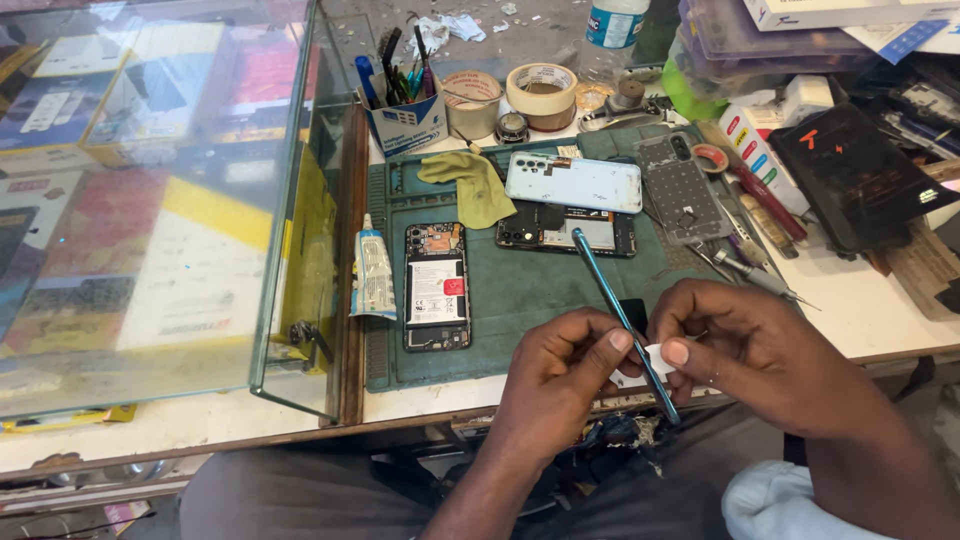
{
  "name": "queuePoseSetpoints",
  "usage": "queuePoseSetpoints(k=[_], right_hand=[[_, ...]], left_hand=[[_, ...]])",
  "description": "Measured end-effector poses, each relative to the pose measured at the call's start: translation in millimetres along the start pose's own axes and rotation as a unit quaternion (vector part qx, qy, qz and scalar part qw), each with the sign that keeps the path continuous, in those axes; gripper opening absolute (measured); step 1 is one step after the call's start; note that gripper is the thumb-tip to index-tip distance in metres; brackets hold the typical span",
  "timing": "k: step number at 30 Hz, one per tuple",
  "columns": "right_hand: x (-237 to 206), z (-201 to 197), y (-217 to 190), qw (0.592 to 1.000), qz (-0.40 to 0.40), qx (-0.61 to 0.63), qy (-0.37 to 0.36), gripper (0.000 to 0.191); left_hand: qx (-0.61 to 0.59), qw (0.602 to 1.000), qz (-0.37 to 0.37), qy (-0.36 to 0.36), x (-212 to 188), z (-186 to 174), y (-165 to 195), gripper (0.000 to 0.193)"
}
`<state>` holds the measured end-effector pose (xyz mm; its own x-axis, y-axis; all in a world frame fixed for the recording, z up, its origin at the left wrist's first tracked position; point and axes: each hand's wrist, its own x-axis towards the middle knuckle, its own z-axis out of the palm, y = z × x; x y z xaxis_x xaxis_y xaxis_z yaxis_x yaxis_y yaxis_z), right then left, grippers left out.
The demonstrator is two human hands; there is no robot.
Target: The person removes the screen and back panel from a mobile phone, applies adhesive tape to a small component, and begins reassembling the parts into the frame.
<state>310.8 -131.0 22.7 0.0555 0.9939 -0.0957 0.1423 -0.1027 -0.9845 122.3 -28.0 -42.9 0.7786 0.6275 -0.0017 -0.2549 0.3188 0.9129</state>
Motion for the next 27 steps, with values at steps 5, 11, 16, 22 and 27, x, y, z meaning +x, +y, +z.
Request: queuePoseSetpoints(k=[5, 11, 16, 22, 27], right_hand=[[5, -3, -2, 0.999, 0.037, -0.025, -0.002, 0.017], [7, -3, 1, 0.998, 0.045, -0.049, -0.001, 0.013], [6, -2, 3, 0.997, 0.040, -0.062, 0.012, 0.010], [6, 0, 5, 0.996, 0.035, -0.075, 0.031, 0.011], [6, 5, 8, 0.997, 0.022, -0.048, 0.051, 0.014]], left_hand=[[0.042, 0.999, 0.023, -0.016, -2, 3, 9, 0.019], [0.075, 0.997, 0.023, -0.012, -3, 7, 18, 0.018], [0.114, 0.993, 0.016, -0.004, -4, 9, 22, 0.019], [0.150, 0.988, 0.016, 0.018, -7, 10, 27, 0.019], [0.162, 0.986, 0.025, 0.031, -9, 11, 34, 0.019]])
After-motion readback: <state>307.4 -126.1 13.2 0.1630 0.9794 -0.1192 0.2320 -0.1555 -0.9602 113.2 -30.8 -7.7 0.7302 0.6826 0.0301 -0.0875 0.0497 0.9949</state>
